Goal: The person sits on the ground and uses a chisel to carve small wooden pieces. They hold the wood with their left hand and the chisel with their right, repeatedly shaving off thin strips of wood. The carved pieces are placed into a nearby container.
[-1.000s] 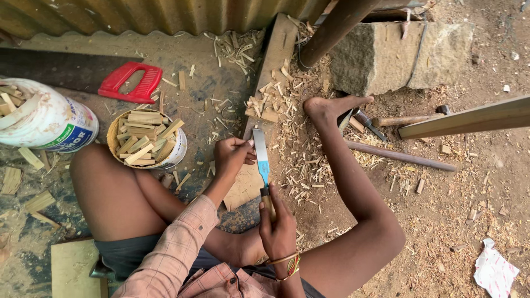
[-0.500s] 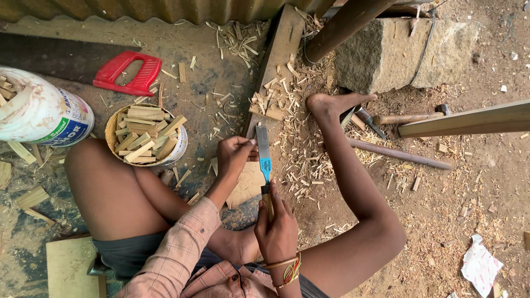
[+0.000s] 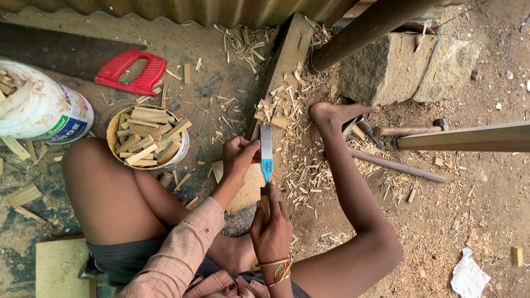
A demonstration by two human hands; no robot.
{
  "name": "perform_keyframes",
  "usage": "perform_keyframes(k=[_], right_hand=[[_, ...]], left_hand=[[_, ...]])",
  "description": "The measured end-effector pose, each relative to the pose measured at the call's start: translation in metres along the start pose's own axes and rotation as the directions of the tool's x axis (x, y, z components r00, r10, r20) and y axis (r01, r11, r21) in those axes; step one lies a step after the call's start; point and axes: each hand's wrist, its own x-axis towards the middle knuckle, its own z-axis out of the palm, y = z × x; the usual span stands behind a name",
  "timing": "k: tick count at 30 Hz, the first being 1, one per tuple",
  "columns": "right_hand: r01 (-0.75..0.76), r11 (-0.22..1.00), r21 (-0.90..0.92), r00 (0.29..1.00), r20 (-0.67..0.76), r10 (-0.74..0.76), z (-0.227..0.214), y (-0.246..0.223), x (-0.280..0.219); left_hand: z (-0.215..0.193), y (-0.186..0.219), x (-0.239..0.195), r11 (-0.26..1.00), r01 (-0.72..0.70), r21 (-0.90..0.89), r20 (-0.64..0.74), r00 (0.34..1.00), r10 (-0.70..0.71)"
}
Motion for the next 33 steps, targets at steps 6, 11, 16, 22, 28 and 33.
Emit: perform_keyframes(k=[6,11,16,22,28,33], right_hand=[[0.143,0.990,0.018,0.980,-0.142,-0.139,0.005,-0.005,-0.001],[0.086,0.996,0.002,0.991,-0.102,-0.085,0.012,-0.007,-0.002],[0.108,0.993,0.042,0.987,-0.123,-0.102,0.022,0.000,0.001],[0.210,0.931,0.300,0.961,-0.237,-0.140,0.022,0.014,0.001],[-0.209,0.801,0.561,0.972,0.031,0.232,-0.013,0.026,-0.018],[-0.284,0.779,0.559,0.950,0.055,0.307,-0.024,0.029,-0.026]], left_hand=[[-0.005,-0.004,0.015,0.936,0.214,-0.279,0.132,0.974,-0.184],[-0.009,-0.030,0.040,0.865,0.330,-0.378,0.171,0.943,-0.285],[-0.013,-0.053,0.054,0.794,0.341,-0.504,0.267,0.935,-0.232],[-0.008,-0.046,0.058,0.815,0.290,-0.501,0.234,0.952,-0.195],[-0.011,-0.035,0.038,0.797,0.287,-0.532,0.239,0.954,-0.184],[-0.016,-0.032,0.042,0.706,0.397,-0.586,0.304,0.916,-0.262]])
